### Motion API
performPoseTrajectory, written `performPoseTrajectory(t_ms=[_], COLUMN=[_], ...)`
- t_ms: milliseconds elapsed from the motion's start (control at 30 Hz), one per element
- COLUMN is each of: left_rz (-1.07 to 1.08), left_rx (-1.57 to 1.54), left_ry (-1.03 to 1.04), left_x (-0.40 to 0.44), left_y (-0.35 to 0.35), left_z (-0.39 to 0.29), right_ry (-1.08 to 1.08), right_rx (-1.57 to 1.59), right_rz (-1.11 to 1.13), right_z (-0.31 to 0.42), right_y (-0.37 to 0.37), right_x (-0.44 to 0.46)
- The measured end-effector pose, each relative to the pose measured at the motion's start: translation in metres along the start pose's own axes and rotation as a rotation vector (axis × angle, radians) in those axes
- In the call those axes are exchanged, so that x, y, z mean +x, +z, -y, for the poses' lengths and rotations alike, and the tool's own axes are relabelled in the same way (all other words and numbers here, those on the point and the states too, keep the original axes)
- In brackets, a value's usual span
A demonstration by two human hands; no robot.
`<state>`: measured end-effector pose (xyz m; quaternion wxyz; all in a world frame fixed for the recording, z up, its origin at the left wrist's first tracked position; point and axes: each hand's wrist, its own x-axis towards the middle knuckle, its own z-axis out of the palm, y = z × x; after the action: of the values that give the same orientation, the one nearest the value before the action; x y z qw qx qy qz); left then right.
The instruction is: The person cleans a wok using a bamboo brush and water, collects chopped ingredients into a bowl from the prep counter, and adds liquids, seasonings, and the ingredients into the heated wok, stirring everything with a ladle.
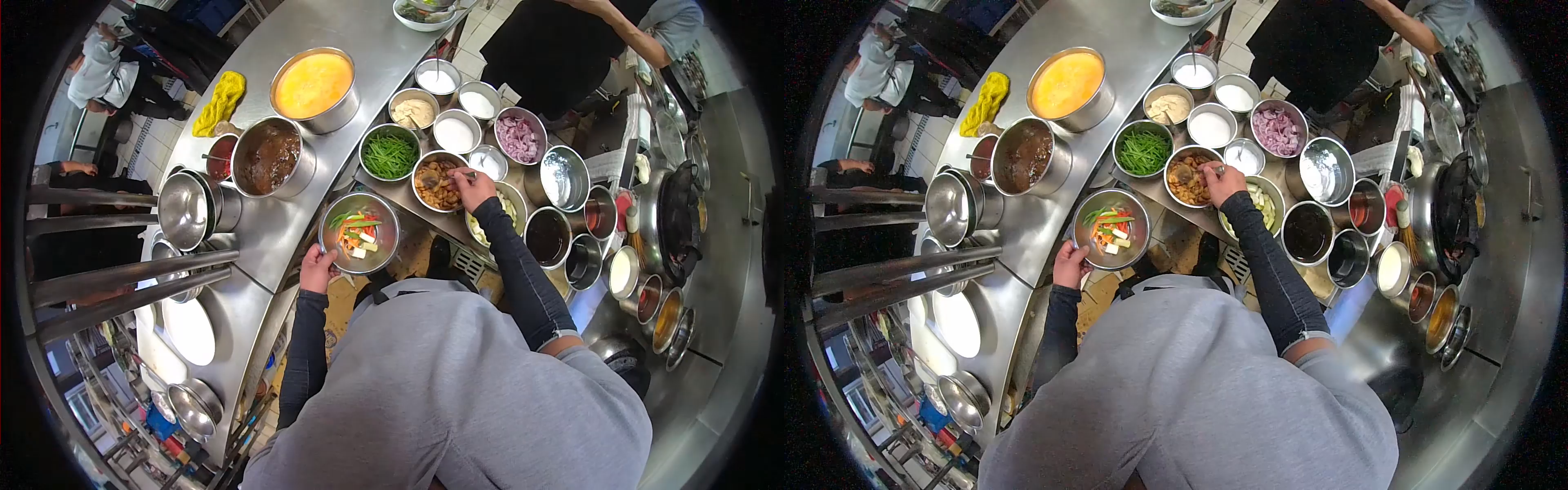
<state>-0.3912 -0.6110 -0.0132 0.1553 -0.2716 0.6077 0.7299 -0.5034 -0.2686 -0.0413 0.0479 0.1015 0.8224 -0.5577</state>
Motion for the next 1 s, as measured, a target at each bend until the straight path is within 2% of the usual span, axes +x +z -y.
performPoseTrajectory(t_ms=[67,167,233,433,500,567,633,767,833,867,933,1000], left_rz=[0.007,0.014,0.021,0.007,0.018,0.023,0.029,0.035,0.029,0.025,0.022,0.013], left_rx=[0.014,-0.006,0.017,0.055,0.052,0.078,0.074,0.056,0.062,0.069,0.049,0.027], left_ry=[-0.011,-0.019,-0.01,-0.001,0.002,-0.007,-0.006,0.006,0.011,0.011,0.027,0.044], left_x=[0.0,0.004,0.008,0.008,0.009,0.009,0.011,0.011,0.01,0.01,0.014,0.017], left_y=[-0.002,-0.005,-0.005,-0.002,0.001,0.001,-0.001,0.002,0.004,0.005,0.005,0.007], left_z=[0.0,0.007,0.01,0.006,0.007,0.006,0.006,0.008,0.006,0.006,0.013,0.014], right_ry=[0.059,0.027,-0.011,-0.024,-0.019,0.012,0.139,0.072,0.119,0.118,0.322,0.406], right_rx=[0.12,0.01,-0.172,-0.127,-0.245,-0.22,0.23,0.232,0.472,0.472,0.55,0.612], right_rz=[0.026,0.01,0.003,-0.078,-0.035,0.004,0.011,-0.002,0.0,0.003,0.083,0.105], right_z=[0.01,0.028,0.042,0.01,0.009,0.017,0.034,0.004,0.002,0.002,0.003,0.003], right_y=[0.001,0.0,-0.001,0.007,0.01,0.007,0.005,0.011,0.011,0.008,-0.003,-0.013], right_x=[-0.003,-0.015,-0.02,-0.014,-0.01,-0.011,-0.018,-0.014,-0.014,-0.014,-0.014,-0.017])
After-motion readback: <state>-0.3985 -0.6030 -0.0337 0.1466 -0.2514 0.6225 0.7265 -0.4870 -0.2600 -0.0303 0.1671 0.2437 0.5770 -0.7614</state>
